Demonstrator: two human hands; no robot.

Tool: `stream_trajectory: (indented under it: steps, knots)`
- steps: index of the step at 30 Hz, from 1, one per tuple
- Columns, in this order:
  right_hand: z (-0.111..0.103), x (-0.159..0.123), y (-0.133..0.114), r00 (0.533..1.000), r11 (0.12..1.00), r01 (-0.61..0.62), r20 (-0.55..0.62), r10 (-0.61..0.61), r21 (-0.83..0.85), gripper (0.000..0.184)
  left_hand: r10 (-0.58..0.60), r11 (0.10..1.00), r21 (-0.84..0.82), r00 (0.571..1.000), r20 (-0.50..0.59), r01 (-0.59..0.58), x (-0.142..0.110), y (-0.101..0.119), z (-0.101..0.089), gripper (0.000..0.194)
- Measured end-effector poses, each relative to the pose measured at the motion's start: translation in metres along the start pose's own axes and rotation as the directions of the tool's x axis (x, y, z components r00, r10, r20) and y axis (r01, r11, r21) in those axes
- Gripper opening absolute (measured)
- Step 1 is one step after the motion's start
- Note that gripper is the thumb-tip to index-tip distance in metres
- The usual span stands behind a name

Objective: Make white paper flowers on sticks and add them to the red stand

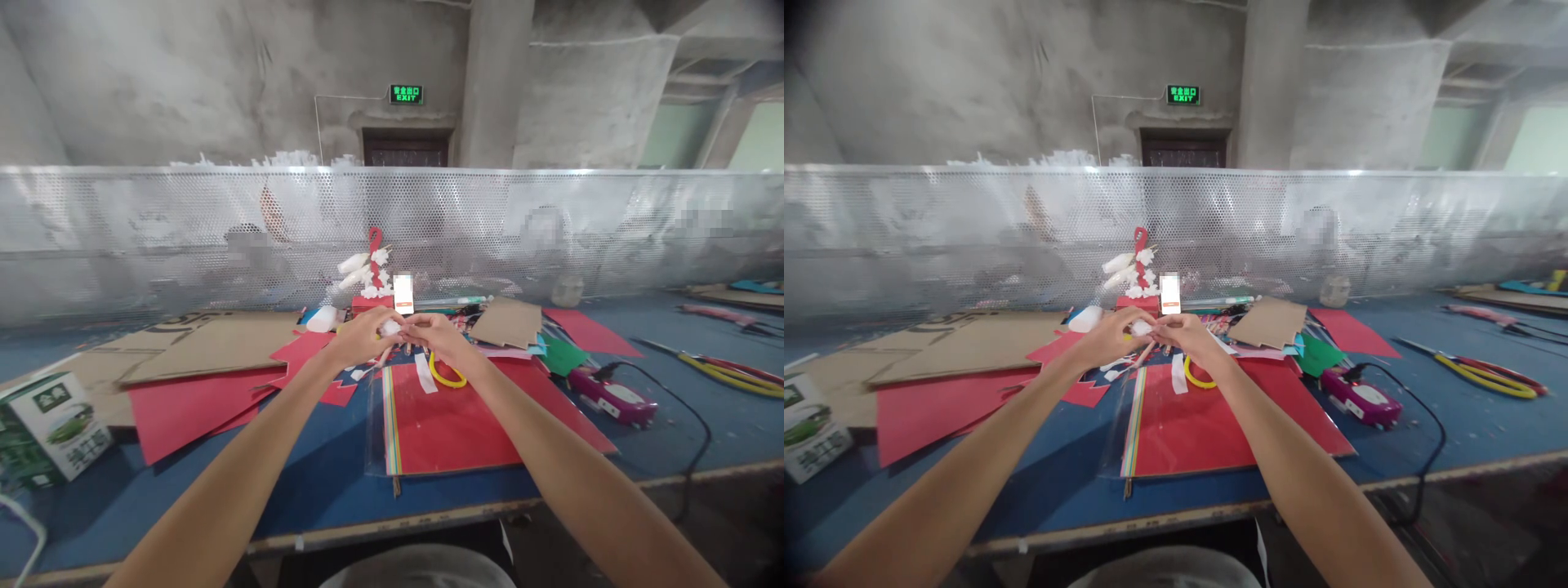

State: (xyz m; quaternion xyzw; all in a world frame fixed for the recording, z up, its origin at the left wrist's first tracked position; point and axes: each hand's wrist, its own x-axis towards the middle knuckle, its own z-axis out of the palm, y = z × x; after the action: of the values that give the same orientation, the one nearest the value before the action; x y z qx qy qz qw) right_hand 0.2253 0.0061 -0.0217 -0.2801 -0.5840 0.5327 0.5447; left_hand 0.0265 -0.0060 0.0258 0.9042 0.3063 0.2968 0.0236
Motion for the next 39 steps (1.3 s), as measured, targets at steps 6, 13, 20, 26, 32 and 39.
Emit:
stream_trajectory:
  steps: [6,13,20,26,32,39]
  knots:
    - [0.000,0.000,0.001,1.000,1.000,0.007,0.019,-0.008,0.019,0.031,-0.030,0.999,0.023,0.999,-0.028,0.031,0.001,-0.002,0.002,0.021]
    - [-0.003,0.003,0.004,0.998,0.999,0.015,-0.063,-0.018,-0.047,0.030,-0.099,0.995,-0.013,0.978,0.184,0.103,-0.003,-0.015,-0.006,0.041]
    - [-0.003,0.003,0.004,0.996,0.990,0.010,-0.086,-0.022,-0.140,0.026,-0.395,0.868,0.433,0.865,0.310,0.242,-0.013,-0.048,-0.011,0.018]
    - [0.004,-0.002,-0.003,1.000,0.910,0.003,-0.001,-0.004,-0.415,0.021,-0.483,0.838,0.469,0.779,0.399,0.280,-0.017,-0.057,-0.007,0.023]
    - [0.012,-0.006,-0.007,0.987,0.838,0.105,0.157,-0.023,-0.535,0.016,-0.444,0.848,0.447,0.842,0.305,0.285,-0.016,-0.055,-0.008,0.013]
    - [0.019,-0.011,-0.013,0.972,0.615,0.202,0.233,-0.030,-0.762,0.016,-0.221,0.970,0.149,0.950,0.220,0.191,0.027,-0.053,0.001,0.024]
